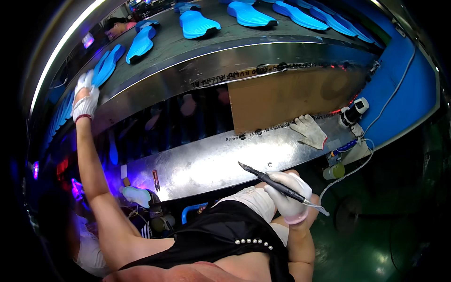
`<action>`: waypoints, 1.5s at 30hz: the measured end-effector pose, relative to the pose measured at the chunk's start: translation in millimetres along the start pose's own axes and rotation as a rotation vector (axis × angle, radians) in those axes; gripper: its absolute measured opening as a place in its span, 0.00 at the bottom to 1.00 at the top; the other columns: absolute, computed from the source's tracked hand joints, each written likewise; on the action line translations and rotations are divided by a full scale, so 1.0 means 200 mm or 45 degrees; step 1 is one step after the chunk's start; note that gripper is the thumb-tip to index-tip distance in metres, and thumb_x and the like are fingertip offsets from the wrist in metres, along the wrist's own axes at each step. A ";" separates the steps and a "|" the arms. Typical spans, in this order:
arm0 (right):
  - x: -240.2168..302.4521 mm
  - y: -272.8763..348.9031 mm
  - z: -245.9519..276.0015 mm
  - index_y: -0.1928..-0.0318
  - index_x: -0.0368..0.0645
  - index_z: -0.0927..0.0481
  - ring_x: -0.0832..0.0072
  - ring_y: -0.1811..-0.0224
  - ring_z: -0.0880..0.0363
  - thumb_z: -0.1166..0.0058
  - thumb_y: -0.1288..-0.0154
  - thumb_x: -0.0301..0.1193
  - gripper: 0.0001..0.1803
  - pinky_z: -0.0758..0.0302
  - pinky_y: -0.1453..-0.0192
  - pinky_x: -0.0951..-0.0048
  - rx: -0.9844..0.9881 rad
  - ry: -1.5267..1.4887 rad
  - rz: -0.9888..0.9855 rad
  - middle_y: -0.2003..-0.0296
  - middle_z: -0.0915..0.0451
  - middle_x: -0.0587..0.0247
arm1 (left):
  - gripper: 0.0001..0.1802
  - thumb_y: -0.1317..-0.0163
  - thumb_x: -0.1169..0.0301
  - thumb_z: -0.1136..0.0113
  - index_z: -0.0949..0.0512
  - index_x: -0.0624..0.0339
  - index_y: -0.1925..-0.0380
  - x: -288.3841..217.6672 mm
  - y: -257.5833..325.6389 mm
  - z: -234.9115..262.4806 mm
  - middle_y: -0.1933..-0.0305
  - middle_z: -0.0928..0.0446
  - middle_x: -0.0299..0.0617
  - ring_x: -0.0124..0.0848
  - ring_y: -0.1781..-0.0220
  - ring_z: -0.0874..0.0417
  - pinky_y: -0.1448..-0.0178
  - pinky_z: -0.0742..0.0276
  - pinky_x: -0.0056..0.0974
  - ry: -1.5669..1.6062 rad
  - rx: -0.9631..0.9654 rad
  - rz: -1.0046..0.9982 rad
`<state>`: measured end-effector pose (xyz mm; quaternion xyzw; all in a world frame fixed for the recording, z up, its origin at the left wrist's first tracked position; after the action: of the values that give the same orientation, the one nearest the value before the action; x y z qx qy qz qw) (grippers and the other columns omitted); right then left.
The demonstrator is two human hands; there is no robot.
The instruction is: The person uses a brush to apply a substance to blue shoe soles one at a time, then places each sole onto a conveyor belt.
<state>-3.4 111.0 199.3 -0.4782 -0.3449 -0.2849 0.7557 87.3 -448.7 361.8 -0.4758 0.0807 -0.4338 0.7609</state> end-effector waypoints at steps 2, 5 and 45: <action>0.01 0.00 -0.02 0.64 0.35 0.18 0.67 0.69 0.17 0.31 0.57 0.18 0.16 0.22 0.63 0.73 -0.024 -0.040 -0.008 0.66 0.15 0.54 | 0.17 0.40 0.68 0.47 0.22 0.55 0.51 0.33 0.00 -0.22 0.50 0.21 0.52 0.53 0.48 0.22 0.45 0.27 0.48 -0.139 0.730 0.359; 0.03 -0.03 -0.04 0.63 0.35 0.18 0.68 0.70 0.18 0.31 0.56 0.18 0.15 0.23 0.63 0.75 -0.064 -0.040 0.047 0.66 0.15 0.54 | 0.13 0.41 0.72 0.46 0.21 0.61 0.56 0.09 0.01 0.03 0.53 0.21 0.52 0.49 0.49 0.22 0.46 0.26 0.46 0.092 0.353 0.219; -0.33 0.12 -0.24 0.63 0.41 0.18 0.62 0.67 0.16 0.37 0.45 0.33 0.11 0.22 0.61 0.67 0.230 0.458 -0.562 0.69 0.17 0.56 | 0.45 0.36 0.32 0.71 0.35 0.58 0.36 -2.32 1.45 0.12 0.42 0.27 0.52 0.49 0.44 0.24 0.38 0.28 0.53 3.509 2.068 1.960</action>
<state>-12.9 82.3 119.3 -0.2642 -0.3253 -0.4905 0.7640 -13.9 -42.0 11.0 -0.8015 -0.5697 -0.0132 -0.1815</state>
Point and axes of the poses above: each hand's wrist, its own y-axis away from the middle knuckle, its own z-axis out of the back of the hand, x = y × z, the point moved 3 cm from there along -y, towards the middle knuckle
